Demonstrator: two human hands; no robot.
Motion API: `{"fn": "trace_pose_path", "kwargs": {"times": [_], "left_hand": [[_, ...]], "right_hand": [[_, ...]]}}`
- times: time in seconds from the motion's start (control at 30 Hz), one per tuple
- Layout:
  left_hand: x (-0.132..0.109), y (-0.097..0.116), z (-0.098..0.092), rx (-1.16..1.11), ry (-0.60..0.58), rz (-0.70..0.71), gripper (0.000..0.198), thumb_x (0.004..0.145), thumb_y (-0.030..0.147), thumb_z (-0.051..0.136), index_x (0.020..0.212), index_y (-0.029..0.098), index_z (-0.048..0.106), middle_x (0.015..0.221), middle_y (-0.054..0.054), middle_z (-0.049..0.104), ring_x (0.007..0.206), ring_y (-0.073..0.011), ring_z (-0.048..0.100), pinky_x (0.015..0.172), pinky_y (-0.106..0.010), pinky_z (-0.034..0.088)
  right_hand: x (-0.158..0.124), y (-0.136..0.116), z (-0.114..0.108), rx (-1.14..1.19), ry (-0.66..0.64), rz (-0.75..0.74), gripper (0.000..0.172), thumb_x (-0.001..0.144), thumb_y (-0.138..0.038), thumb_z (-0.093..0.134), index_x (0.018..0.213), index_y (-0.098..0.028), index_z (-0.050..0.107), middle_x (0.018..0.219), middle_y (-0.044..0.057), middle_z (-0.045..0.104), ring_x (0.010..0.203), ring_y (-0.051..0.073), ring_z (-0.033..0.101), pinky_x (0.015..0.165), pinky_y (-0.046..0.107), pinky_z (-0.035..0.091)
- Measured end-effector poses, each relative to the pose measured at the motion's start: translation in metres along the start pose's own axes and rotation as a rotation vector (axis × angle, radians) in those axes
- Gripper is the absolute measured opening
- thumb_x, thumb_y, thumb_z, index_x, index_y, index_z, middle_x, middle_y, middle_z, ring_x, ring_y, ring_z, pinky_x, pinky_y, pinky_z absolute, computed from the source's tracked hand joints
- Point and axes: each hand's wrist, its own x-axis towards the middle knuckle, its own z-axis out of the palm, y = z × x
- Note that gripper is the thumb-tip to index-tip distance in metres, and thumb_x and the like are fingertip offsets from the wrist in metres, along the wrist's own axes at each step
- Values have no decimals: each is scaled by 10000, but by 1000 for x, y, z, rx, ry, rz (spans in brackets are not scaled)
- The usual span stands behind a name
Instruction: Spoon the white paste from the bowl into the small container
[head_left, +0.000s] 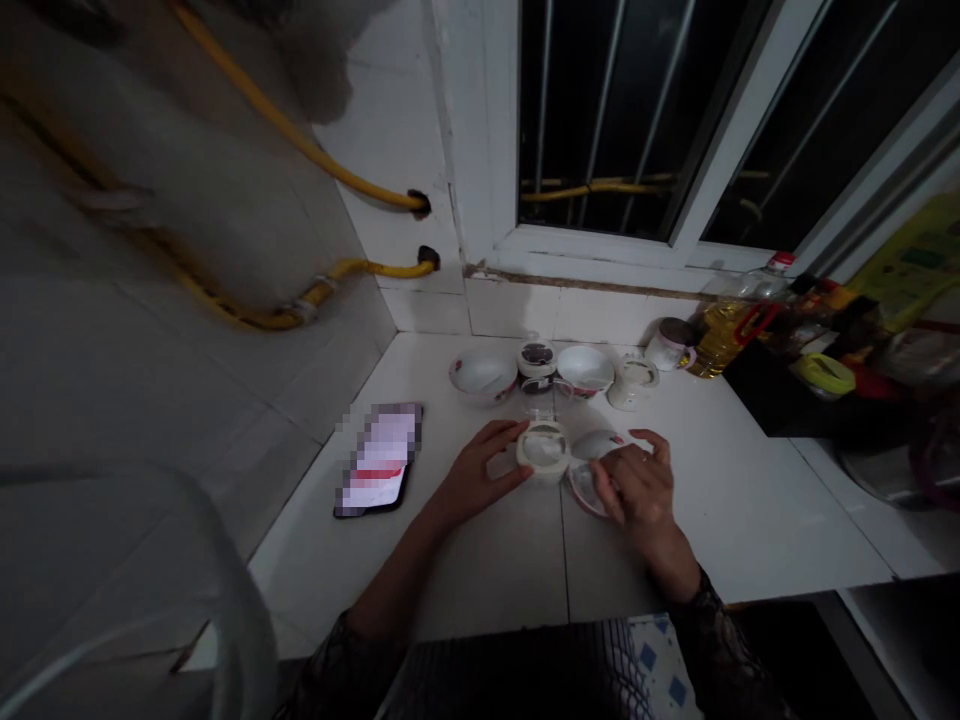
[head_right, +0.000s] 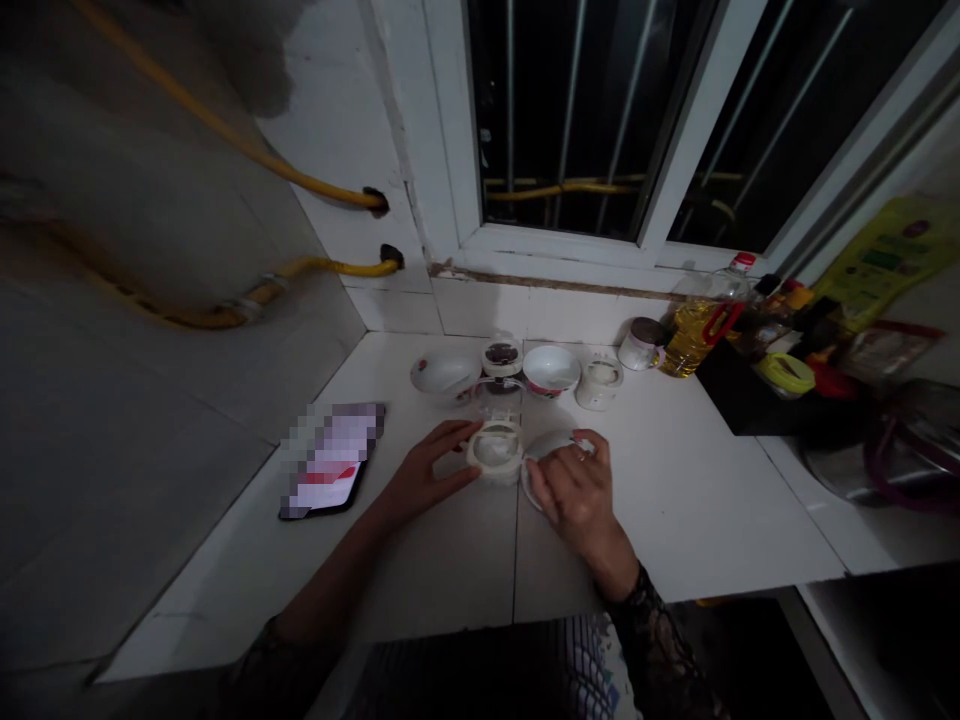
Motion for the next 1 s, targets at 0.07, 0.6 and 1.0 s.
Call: {"fn": "trace_pose_path", "kwargs": {"times": [0.07, 0.6, 1.0], "left_hand": [[0, 1, 0, -1, -1, 3, 511, 874, 384, 664, 1356, 245, 567, 1286, -116, 594, 1177, -238, 593, 981, -393, 528], [0, -1, 1, 2, 8, -10, 510, 861, 393, 674, 1347, 271, 577, 1275, -98, 602, 1155, -235, 603, 961, -391, 544], [0, 2, 0, 4, 6, 1, 506, 869, 394, 668, 1348, 263, 573, 1276, -108, 600, 1161, -241, 601, 961, -404, 543]], "right_hand": [[-3, 10, -7, 17, 28, 105, 252, 938, -148, 539, 696, -216, 527, 577, -62, 569, 515, 91, 495, 878, 347, 425], [-41, 39, 2, 58, -285, 275, 417, 989, -269, 447, 577, -209, 435, 477, -87, 474, 430, 76, 409, 829, 304, 412], [-44, 43, -2, 237, -165, 589, 488, 939, -435, 496, 514, -220, 388, 481, -35, 399, 523, 127, 460, 576, 254, 401]]}}
